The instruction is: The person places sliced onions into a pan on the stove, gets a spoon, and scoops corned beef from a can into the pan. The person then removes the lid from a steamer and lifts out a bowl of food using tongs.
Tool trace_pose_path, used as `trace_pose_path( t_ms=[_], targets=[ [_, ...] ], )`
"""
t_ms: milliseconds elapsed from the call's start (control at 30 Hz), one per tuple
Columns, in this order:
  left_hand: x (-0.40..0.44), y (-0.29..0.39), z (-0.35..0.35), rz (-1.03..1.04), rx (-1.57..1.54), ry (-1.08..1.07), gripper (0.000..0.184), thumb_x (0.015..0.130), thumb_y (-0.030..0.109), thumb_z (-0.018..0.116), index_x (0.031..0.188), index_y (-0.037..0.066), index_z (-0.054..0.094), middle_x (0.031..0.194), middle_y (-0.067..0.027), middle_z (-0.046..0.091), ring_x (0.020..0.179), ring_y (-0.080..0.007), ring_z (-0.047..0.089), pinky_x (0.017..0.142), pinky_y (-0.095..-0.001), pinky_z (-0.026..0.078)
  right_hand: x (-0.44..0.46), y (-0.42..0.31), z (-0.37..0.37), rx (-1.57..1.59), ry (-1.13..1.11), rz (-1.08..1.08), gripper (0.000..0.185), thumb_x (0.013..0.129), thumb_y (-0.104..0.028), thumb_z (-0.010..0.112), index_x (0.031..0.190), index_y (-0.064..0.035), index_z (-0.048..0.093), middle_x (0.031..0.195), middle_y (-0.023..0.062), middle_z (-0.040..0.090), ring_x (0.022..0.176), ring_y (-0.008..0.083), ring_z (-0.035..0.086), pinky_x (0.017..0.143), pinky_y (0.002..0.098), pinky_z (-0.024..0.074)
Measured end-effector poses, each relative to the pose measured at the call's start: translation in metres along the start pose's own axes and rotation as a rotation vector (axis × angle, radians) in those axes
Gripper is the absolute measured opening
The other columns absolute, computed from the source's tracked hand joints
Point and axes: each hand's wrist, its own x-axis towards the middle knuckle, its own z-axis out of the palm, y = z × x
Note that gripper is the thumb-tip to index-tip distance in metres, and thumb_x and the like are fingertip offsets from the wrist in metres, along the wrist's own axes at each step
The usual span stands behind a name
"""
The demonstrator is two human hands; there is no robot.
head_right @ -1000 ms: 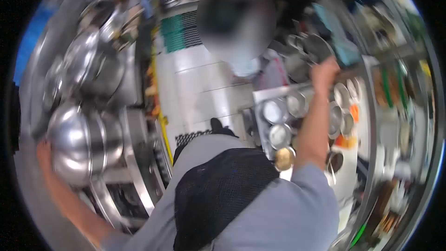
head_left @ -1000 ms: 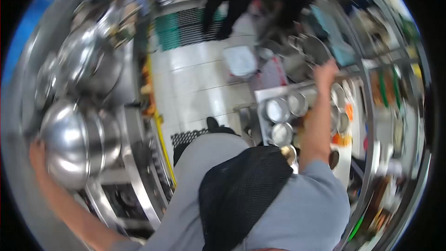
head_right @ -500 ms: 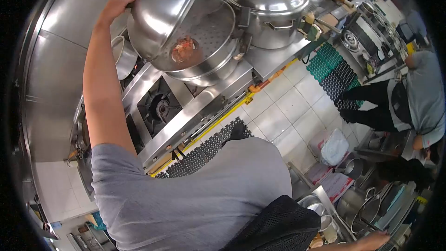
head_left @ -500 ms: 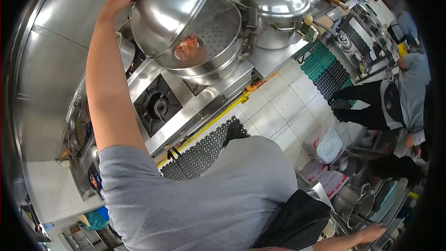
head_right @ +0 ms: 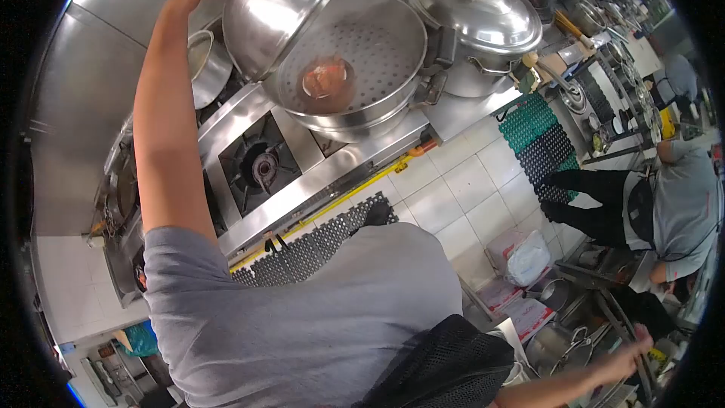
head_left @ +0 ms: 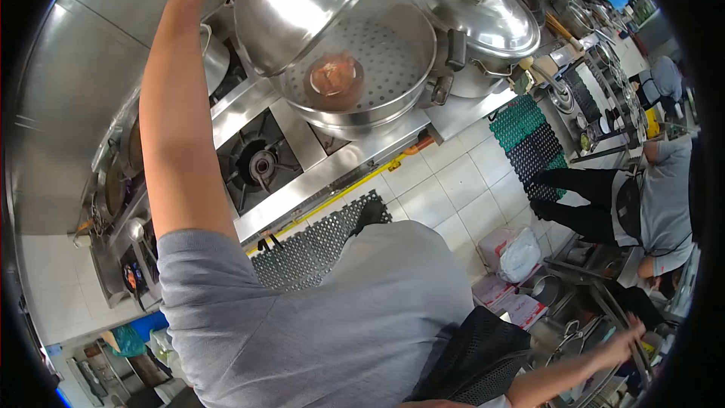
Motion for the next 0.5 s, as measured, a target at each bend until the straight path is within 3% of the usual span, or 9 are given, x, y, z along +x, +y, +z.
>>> trace_pose_path(
  t_ms=[33, 67, 100, 133, 200, 300, 433, 500],
  targets=[
    [-0.016, 0.024, 0.003, -0.006, -0.007, 0.006, 0.049, 0.101, 0.035, 0.068, 0.144, 0.012, 0.071, 0.115, -0.0051, 0.076, 0.106, -0.0164, 0.069, 0.092, -0.0321, 0.054, -0.025, -0.001, 0.036, 0.109, -0.194, 0.077, 0.066, 0.115, -0.051, 0.051, 0.117, 0.0098, 0.077, 0.119, 0.0180, 0.078, 0.115, 0.0256, 0.074, 0.105, 0.0382, 0.0553],
    [-0.024, 0.037, 0.004, -0.007, -0.013, 0.008, 0.046, 0.098, 0.031, 0.069, 0.137, 0.007, 0.074, 0.118, -0.0076, 0.077, 0.106, -0.0172, 0.069, 0.091, -0.0333, 0.056, -0.026, 0.028, 0.068, 0.229, -0.330, 0.204, 0.057, 0.116, -0.048, 0.049, 0.132, 0.0010, 0.073, 0.122, 0.0100, 0.079, 0.116, 0.0226, 0.073, 0.102, 0.0370, 0.0552],
    [-0.023, 0.035, 0.002, -0.010, -0.017, 0.007, 0.046, 0.098, 0.031, 0.069, 0.137, 0.007, 0.074, 0.118, -0.0076, 0.077, 0.106, -0.0172, 0.069, 0.091, -0.0333, 0.056, -0.045, 0.007, 0.088, 0.501, -0.447, 0.325, 0.060, 0.116, -0.049, 0.050, 0.142, 0.0035, 0.065, 0.128, 0.0146, 0.075, 0.120, 0.0267, 0.072, 0.104, 0.0382, 0.0549],
    [-0.020, 0.033, 0.001, -0.011, -0.018, -0.005, 0.046, 0.098, 0.030, 0.069, 0.137, 0.006, 0.074, 0.119, -0.0077, 0.077, 0.106, -0.0177, 0.070, 0.092, -0.0338, 0.056, -0.054, -0.024, 0.099, 0.521, -0.531, 0.247, 0.067, 0.115, -0.052, 0.051, 0.144, 0.0093, 0.057, 0.131, 0.0212, 0.072, 0.124, 0.0288, 0.071, 0.101, 0.0384, 0.0564],
    [-0.016, 0.033, -0.001, -0.010, -0.020, -0.021, 0.047, 0.098, 0.030, 0.070, 0.137, 0.006, 0.073, 0.119, -0.0077, 0.077, 0.107, -0.0181, 0.070, 0.092, -0.0343, 0.056, -0.053, -0.075, 0.114, 0.632, -0.632, 0.295, 0.063, 0.114, -0.055, 0.052, 0.141, 0.0026, 0.058, 0.132, 0.0170, 0.071, 0.127, 0.0287, 0.070, 0.099, 0.0363, 0.0552],
    [-0.017, 0.031, -0.003, -0.002, -0.012, -0.031, 0.047, 0.099, 0.031, 0.068, 0.138, 0.005, 0.073, 0.119, -0.0074, 0.077, 0.106, -0.0182, 0.069, 0.092, -0.0346, 0.056, -0.035, -0.122, 0.135, 0.880, -0.776, 0.262, 0.062, 0.113, -0.053, 0.055, 0.142, 0.0016, 0.056, 0.133, 0.0164, 0.070, 0.131, 0.0328, 0.068, 0.104, 0.0390, 0.0567],
    [-0.025, 0.034, -0.002, -0.018, -0.118, 0.026, 0.043, 0.101, 0.030, 0.066, 0.135, 0.004, 0.074, 0.115, -0.0069, 0.077, 0.101, -0.0179, 0.069, 0.089, -0.0334, 0.056, -0.044, -0.210, 0.175, 1.367, -1.004, 0.005, 0.059, 0.112, -0.045, 0.058, 0.146, 0.0023, 0.050, 0.135, 0.0186, 0.069, 0.137, 0.0418, 0.062, 0.116, 0.0478, 0.0558],
    [-0.025, 0.035, -0.005, -0.016, -0.122, 0.029, 0.041, 0.102, 0.030, 0.066, 0.133, 0.004, 0.075, 0.112, -0.0061, 0.077, 0.097, -0.0171, 0.068, 0.086, -0.0325, 0.055, -0.085, -0.283, 0.194, 1.348, -1.029, -0.094, 0.051, 0.114, -0.041, 0.056, 0.142, 0.0023, 0.054, 0.136, 0.0194, 0.069, 0.138, 0.0432, 0.061, 0.112, 0.0453, 0.0586]
  ],
)
